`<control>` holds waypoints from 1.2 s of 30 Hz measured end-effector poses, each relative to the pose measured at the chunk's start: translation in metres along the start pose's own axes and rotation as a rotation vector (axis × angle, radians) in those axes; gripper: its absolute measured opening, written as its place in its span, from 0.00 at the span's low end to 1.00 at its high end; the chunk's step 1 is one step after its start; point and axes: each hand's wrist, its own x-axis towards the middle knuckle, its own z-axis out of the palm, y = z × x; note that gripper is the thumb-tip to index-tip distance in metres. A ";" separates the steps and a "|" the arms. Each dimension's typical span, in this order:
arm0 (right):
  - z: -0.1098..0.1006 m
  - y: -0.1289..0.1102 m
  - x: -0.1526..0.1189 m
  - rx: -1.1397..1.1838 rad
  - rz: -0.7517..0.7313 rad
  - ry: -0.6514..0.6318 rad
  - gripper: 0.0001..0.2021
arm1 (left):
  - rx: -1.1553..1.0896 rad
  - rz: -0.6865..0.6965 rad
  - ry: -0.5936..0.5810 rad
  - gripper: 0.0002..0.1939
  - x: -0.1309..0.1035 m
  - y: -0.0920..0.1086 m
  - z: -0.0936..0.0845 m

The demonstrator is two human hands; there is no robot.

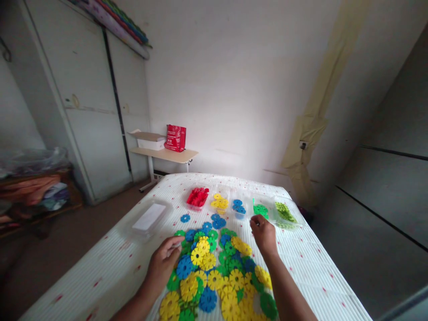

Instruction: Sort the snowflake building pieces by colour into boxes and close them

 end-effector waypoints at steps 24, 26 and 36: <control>-0.020 0.070 -0.035 -0.233 0.074 -0.013 0.12 | 1.002 0.064 -0.176 0.17 0.098 0.006 0.024; -0.019 0.072 -0.036 -0.242 0.061 -0.006 0.12 | 0.997 0.026 -0.173 0.17 0.099 0.006 0.022; -0.018 0.074 -0.035 -0.239 0.032 0.017 0.12 | 0.862 0.050 -0.323 0.13 0.093 0.026 0.042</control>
